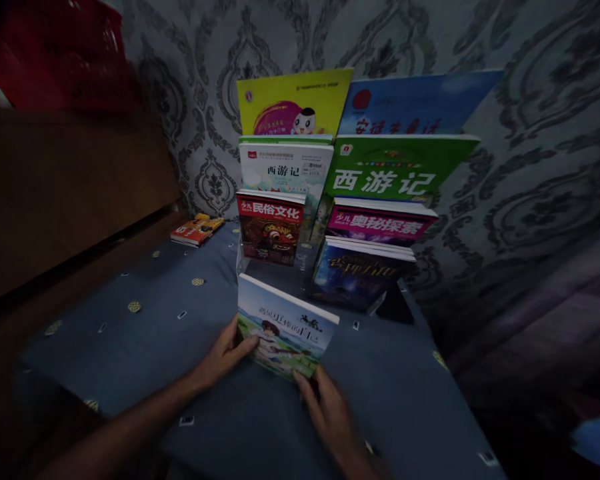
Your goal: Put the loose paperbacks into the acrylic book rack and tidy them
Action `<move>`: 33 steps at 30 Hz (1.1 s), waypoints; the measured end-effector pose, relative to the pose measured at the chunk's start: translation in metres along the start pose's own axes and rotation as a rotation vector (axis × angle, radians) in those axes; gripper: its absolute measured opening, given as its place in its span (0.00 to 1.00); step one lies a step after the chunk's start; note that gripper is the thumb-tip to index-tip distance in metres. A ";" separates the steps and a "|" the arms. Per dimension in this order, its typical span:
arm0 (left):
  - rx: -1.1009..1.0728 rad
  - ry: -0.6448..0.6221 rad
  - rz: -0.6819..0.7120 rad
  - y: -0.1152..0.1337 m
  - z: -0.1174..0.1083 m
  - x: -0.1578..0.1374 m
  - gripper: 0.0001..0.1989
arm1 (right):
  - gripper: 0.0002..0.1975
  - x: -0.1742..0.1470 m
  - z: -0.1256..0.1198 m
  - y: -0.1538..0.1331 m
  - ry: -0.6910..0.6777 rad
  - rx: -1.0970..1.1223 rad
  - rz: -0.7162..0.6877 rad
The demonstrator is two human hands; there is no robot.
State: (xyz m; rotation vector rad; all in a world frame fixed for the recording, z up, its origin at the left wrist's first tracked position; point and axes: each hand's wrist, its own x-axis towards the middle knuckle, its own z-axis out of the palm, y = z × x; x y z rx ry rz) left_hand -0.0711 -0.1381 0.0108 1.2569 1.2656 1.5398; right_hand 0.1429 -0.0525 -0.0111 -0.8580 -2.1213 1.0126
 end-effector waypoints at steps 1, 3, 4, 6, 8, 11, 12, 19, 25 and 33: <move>0.008 0.003 -0.001 0.000 0.000 0.000 0.24 | 0.26 0.001 0.001 0.000 0.004 0.002 -0.007; 0.014 0.004 -0.007 -0.001 -0.001 0.000 0.25 | 0.27 0.002 0.001 0.000 0.005 0.002 -0.014; 0.012 0.004 -0.010 -0.001 -0.001 0.000 0.26 | 0.27 0.002 0.002 0.000 0.006 0.001 -0.015; 0.014 0.001 -0.017 -0.002 -0.001 0.000 0.27 | 0.27 0.002 0.001 0.000 -0.002 0.001 -0.013; 0.023 0.005 -0.016 -0.003 -0.001 -0.001 0.28 | 0.27 0.002 0.001 0.000 -0.011 -0.001 -0.010; 0.037 0.004 -0.006 -0.003 -0.001 -0.002 0.27 | 0.26 0.002 0.000 -0.001 -0.019 0.006 -0.003; 0.048 0.005 -0.002 -0.002 -0.001 -0.002 0.27 | 0.26 0.002 0.000 -0.002 -0.016 0.012 -0.002; 0.064 -0.018 0.039 -0.002 -0.003 -0.003 0.27 | 0.24 0.001 0.001 -0.005 -0.013 0.028 -0.021; 0.098 -0.006 0.022 -0.004 -0.004 -0.004 0.30 | 0.23 0.002 0.002 -0.004 -0.010 0.095 -0.008; 0.083 0.011 -0.001 -0.004 -0.003 -0.004 0.31 | 0.23 0.005 0.001 -0.011 -0.014 0.149 -0.006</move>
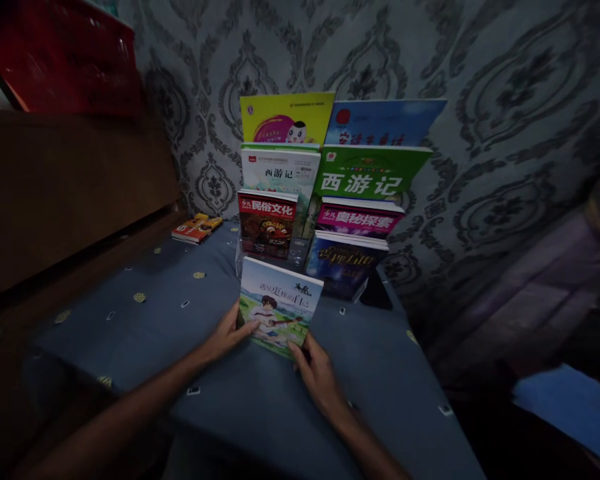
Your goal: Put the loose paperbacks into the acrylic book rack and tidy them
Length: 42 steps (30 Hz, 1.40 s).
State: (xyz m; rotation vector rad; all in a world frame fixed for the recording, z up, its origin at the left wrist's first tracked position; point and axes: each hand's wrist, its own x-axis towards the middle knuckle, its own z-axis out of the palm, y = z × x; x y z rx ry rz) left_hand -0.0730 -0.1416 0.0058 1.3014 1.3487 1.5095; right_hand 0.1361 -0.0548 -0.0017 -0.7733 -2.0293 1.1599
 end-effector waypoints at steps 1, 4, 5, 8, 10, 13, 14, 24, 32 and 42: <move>0.000 0.000 0.002 0.000 0.000 0.000 0.31 | 0.23 0.000 0.000 -0.001 -0.008 0.008 0.000; -0.015 -0.003 0.007 -0.001 0.000 0.000 0.32 | 0.23 0.000 -0.001 -0.003 -0.021 0.022 -0.004; -0.014 -0.002 0.004 -0.002 0.000 0.000 0.32 | 0.23 0.000 -0.002 -0.003 -0.023 0.026 -0.003; -0.011 -0.008 0.004 -0.003 0.000 -0.002 0.33 | 0.23 -0.001 -0.002 -0.001 -0.036 0.028 -0.001; -0.036 -0.032 0.000 -0.006 -0.003 -0.003 0.33 | 0.23 -0.002 -0.002 0.002 -0.035 0.014 -0.003; -0.131 -0.093 -0.043 -0.006 -0.017 0.004 0.31 | 0.23 -0.005 -0.004 0.005 -0.028 -0.016 -0.002; -0.172 -0.088 -0.052 -0.004 -0.024 0.012 0.29 | 0.23 -0.005 -0.005 0.004 -0.032 -0.016 -0.002; 0.209 0.543 0.411 0.080 -0.091 0.158 0.26 | 0.23 -0.007 -0.011 -0.007 -0.067 0.038 -0.013; 0.237 0.404 0.375 0.083 -0.091 0.201 0.26 | 0.22 -0.005 -0.015 0.001 -0.107 0.048 0.025; 0.309 0.352 0.268 0.090 -0.094 0.213 0.31 | 0.14 -0.012 -0.019 0.006 -0.055 0.044 -0.110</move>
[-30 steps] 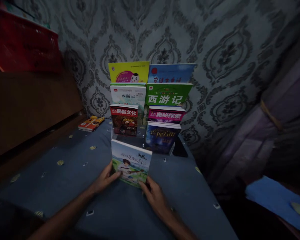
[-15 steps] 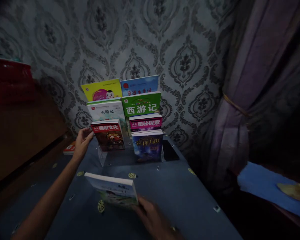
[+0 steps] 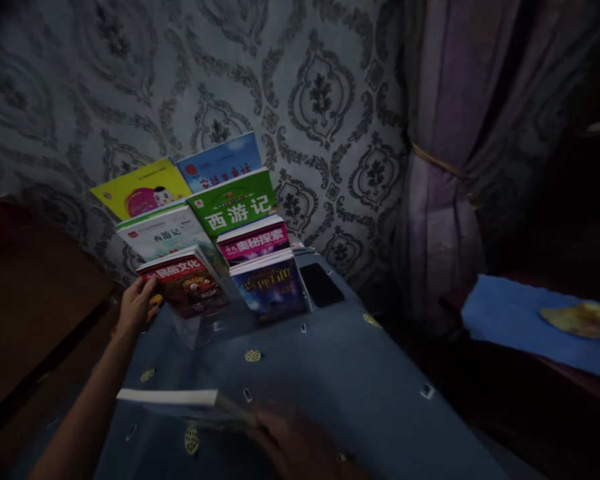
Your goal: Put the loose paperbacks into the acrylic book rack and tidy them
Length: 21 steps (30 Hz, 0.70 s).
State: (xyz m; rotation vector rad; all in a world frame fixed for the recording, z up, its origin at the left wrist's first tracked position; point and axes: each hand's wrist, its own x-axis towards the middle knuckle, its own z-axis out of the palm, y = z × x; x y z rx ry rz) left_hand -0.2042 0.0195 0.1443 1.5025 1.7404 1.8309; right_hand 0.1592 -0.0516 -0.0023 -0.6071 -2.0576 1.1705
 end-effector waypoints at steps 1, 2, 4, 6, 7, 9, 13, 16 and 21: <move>0.012 0.012 -0.010 0.000 0.001 0.001 0.32 | 0.14 -0.001 0.000 0.000 -0.001 -0.009 -0.010; 0.023 0.023 -0.017 0.001 0.001 0.001 0.33 | 0.13 -0.002 -0.001 -0.001 -0.006 -0.019 -0.016; 0.036 0.038 -0.022 0.002 0.002 0.001 0.34 | 0.13 -0.003 -0.003 -0.005 -0.035 -0.034 -0.033; 0.038 0.050 -0.014 0.003 0.004 0.001 0.34 | 0.13 -0.003 -0.006 -0.010 -0.063 -0.041 -0.050; 0.042 0.055 -0.008 0.004 0.004 0.001 0.33 | 0.13 -0.002 -0.008 -0.012 -0.074 -0.043 -0.054; 0.057 0.055 0.004 0.004 0.004 0.001 0.32 | 0.14 -0.001 -0.009 -0.015 -0.075 -0.046 -0.049; 0.125 0.039 0.037 0.004 0.002 0.002 0.29 | 0.16 0.000 -0.007 -0.010 -0.099 -0.047 -0.058; 0.219 0.036 0.080 0.004 0.000 0.003 0.28 | 0.16 -0.001 -0.004 -0.004 -0.136 -0.069 -0.072; 0.339 0.063 0.148 0.003 0.000 0.003 0.25 | 0.18 0.000 -0.003 -0.004 -0.166 -0.099 -0.048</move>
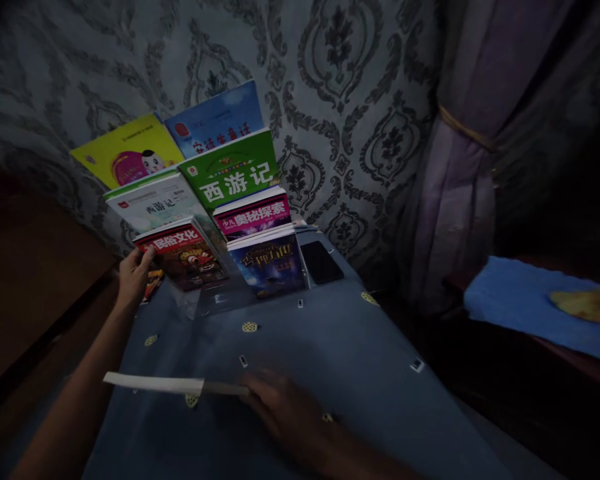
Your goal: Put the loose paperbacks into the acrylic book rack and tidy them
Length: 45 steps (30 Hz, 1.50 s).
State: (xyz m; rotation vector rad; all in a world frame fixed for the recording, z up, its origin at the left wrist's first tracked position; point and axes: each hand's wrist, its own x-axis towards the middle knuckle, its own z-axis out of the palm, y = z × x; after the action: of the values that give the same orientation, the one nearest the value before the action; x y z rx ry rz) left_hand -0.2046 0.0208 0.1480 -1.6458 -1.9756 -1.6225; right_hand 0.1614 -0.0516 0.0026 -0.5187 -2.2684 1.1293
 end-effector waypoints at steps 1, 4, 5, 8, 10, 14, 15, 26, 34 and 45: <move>0.038 0.012 0.015 0.000 0.000 -0.001 0.24 | 0.18 0.001 0.000 0.000 0.000 0.002 0.003; 0.151 0.082 0.077 0.002 0.002 -0.004 0.20 | 0.19 0.002 0.003 0.001 0.020 0.018 0.014; 0.171 0.108 0.093 0.003 0.003 -0.006 0.19 | 0.19 0.002 0.004 0.002 0.025 0.023 0.015; 0.164 0.165 0.101 0.003 0.008 -0.009 0.17 | 0.19 0.001 0.007 0.006 0.035 0.035 0.013; 0.149 0.192 0.094 0.002 0.012 -0.013 0.16 | 0.18 0.001 0.007 0.008 0.039 0.028 0.018; 0.140 0.202 0.085 -0.003 0.018 -0.022 0.15 | 0.17 0.003 0.008 0.011 0.067 -0.005 -0.021; 0.144 0.202 0.082 -0.004 0.019 -0.024 0.14 | 0.18 0.004 0.008 0.011 0.078 -0.011 -0.040; 0.113 0.205 0.041 -0.006 0.023 -0.043 0.15 | 0.24 0.003 0.011 0.026 0.144 -0.126 0.015; 0.042 0.180 -0.018 -0.013 0.020 -0.055 0.20 | 0.27 0.000 0.016 0.045 0.207 -0.160 0.099; -0.088 0.020 -0.099 -0.014 0.006 -0.111 0.16 | 0.24 -0.006 0.016 0.051 0.174 -0.105 0.163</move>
State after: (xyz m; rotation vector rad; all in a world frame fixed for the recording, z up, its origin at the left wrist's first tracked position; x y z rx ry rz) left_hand -0.1664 -0.0442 0.0657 -1.5767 -2.0344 -1.7772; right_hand 0.1613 -0.0354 -0.0492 -0.8240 -2.1732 1.0027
